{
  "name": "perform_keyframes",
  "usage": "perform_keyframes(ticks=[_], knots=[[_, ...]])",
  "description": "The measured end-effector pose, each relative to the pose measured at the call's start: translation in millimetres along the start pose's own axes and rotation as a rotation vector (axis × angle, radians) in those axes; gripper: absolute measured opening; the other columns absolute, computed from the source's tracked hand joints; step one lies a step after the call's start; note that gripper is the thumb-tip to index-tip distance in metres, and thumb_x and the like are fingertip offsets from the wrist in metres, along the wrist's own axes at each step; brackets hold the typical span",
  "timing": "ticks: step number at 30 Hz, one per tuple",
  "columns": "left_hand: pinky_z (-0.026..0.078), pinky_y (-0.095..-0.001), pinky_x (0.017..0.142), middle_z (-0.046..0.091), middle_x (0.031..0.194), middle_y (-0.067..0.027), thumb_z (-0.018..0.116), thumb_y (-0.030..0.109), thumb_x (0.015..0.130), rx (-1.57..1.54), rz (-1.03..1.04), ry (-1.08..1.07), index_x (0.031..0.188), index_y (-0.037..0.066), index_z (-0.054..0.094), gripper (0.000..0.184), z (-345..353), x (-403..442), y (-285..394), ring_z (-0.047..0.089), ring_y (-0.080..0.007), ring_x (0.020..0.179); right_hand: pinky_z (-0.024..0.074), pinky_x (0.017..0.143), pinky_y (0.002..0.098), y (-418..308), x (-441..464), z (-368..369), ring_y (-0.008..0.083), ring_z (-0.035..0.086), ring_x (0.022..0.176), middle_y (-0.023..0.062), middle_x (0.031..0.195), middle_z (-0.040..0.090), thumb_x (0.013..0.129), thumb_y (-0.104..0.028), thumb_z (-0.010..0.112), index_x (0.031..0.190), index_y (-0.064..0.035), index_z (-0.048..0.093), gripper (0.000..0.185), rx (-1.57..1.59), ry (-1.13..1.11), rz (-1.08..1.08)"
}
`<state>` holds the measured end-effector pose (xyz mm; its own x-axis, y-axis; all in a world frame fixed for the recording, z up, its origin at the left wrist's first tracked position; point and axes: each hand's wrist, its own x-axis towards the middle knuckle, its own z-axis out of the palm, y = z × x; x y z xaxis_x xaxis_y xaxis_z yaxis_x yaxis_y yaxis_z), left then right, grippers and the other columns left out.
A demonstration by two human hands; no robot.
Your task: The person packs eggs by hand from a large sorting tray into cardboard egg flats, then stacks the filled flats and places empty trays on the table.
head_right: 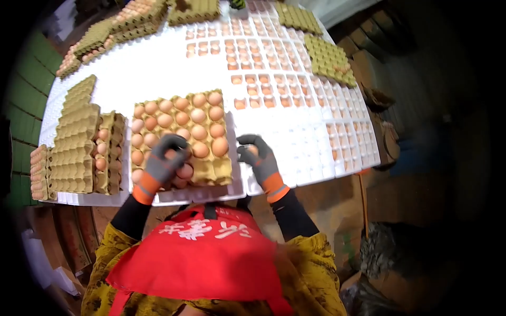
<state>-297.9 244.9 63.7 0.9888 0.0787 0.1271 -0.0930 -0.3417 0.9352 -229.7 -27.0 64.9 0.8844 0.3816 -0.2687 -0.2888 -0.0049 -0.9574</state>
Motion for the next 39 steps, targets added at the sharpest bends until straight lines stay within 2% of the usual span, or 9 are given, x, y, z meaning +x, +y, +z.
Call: perform_keyframes(ticks=[3, 6, 10, 14, 16, 24, 31, 35, 39], knots=[[0.052, -0.0454, 0.072, 0.064, 0.093, -0.0137, 0.078, 0.023, 0.071, 0.804, 0.207, -0.278, 0.092, 0.01, 0.066, 0.028, 29.2, 13.7, 24.9, 0.064, -0.0318, 0.087, 0.0527, 0.085, 0.0457, 8.4, 9.9, 31.1, 0.04, 0.063, 0.099, 0.0216, 0.111, 0.063, 0.085, -0.05, 0.07, 0.133, -0.0104, 0.058, 0.064, -1.104, 0.113, -0.41], [0.054, -0.0455, 0.069, 0.065, 0.096, -0.0113, 0.078, 0.032, 0.07, 1.075, 0.243, -0.272, 0.093, 0.015, 0.066, 0.031, 50.2, 25.4, -10.6, 0.066, -0.0301, 0.087, 0.0551, 0.077, 0.0444, 25.6, 22.4, 37.9, 0.0337, 0.067, 0.089, 0.0156, 0.108, 0.066, 0.076, -0.051, 0.077, 0.127, -0.0147, 0.062, 0.064, -1.15, 0.151, -0.501], [0.054, -0.0375, 0.079, 0.066, 0.102, -0.0112, 0.072, 0.029, 0.083, 0.462, 0.195, -0.124, 0.108, 0.011, 0.067, 0.031, 4.7, 28.0, 1.5, 0.066, -0.0263, 0.09, 0.0554, 0.071, 0.0352, 29.4, 24.3, 13.1, 0.0192, 0.065, 0.082, 0.0104, 0.101, 0.069, 0.079, -0.036, 0.077, 0.12, -0.0057, 0.062, 0.053, -0.365, 0.029, -0.193], [0.051, -0.0351, 0.086, 0.061, 0.12, -0.0055, 0.064, 0.031, 0.093, -0.827, -0.515, -0.265, 0.139, 0.009, 0.05, 0.053, -62.1, 8.0, 63.9, 0.058, -0.0179, 0.107, 0.0559, 0.071, 0.0323, 17.6, 6.7, -11.2, 0.0187, 0.061, 0.088, 0.0124, 0.128, 0.057, 0.092, -0.021, 0.061, 0.144, -0.0063, 0.038, 0.059, 0.526, -0.082, -0.06], [0.049, -0.0366, 0.096, 0.058, 0.131, -0.0098, 0.059, 0.028, 0.097, -0.888, -0.329, -0.22, 0.148, 0.01, 0.043, 0.056, -56.5, 17.2, 40.9, 0.059, -0.0215, 0.111, 0.0569, 0.072, 0.0355, 4.1, 14.8, -9.9, 0.0206, 0.062, 0.09, 0.0089, 0.127, 0.056, 0.093, -0.017, 0.061, 0.144, -0.0052, 0.04, 0.057, 0.274, -0.132, -0.163], [0.052, -0.0447, 0.079, 0.06, 0.116, -0.0151, 0.074, 0.028, 0.078, 0.932, 0.208, -0.125, 0.112, 0.012, 0.064, 0.039, -3.6, 71.0, -22.4, 0.063, -0.0348, 0.097, 0.0542, 0.087, 0.0437, -24.4, 55.2, 45.3, 0.0351, 0.064, 0.103, 0.0173, 0.133, 0.054, 0.077, -0.039, 0.075, 0.128, -0.022, 0.061, 0.056, -1.599, 0.002, -0.477], [0.053, -0.0475, 0.073, 0.06, 0.109, -0.0171, 0.081, 0.03, 0.067, 1.025, 0.15, -0.265, 0.097, 0.013, 0.067, 0.037, 9.3, 71.4, 24.7, 0.064, -0.0383, 0.09, 0.0525, 0.086, 0.0429, 2.6, 77.0, 37.8, 0.0306, 0.064, 0.104, 0.0161, 0.123, 0.058, 0.076, -0.034, 0.072, 0.118, -0.0163, 0.063, 0.047, -1.373, 0.043, -0.454], [0.053, -0.0456, 0.074, 0.06, 0.11, -0.0141, 0.084, 0.028, 0.066, 1.036, 0.16, -0.241, 0.099, 0.012, 0.07, 0.039, 15.2, 81.5, 12.2, 0.065, -0.0375, 0.091, 0.0507, 0.091, 0.0402, 21.1, 66.8, 4.1, 0.032, 0.061, 0.108, 0.0145, 0.121, 0.061, 0.073, -0.035, 0.085, 0.119, -0.0085, 0.065, 0.057, -0.515, 0.015, -0.494], [0.053, -0.0369, 0.077, 0.06, 0.109, -0.0122, 0.082, 0.015, 0.07, 0.75, 0.103, -0.061, 0.103, 0.009, 0.07, 0.036, 25.9, 66.0, 47.0, 0.065, -0.029, 0.095, 0.0535, 0.05, 0.024, 46.1, 25.8, -67.1, 0.0088, 0.063, 0.07, 0.0045, 0.101, 0.066, 0.079, -0.027, 0.085, 0.129, -0.0098, 0.06, 0.058, 0.053, 0.028, 0.001]])
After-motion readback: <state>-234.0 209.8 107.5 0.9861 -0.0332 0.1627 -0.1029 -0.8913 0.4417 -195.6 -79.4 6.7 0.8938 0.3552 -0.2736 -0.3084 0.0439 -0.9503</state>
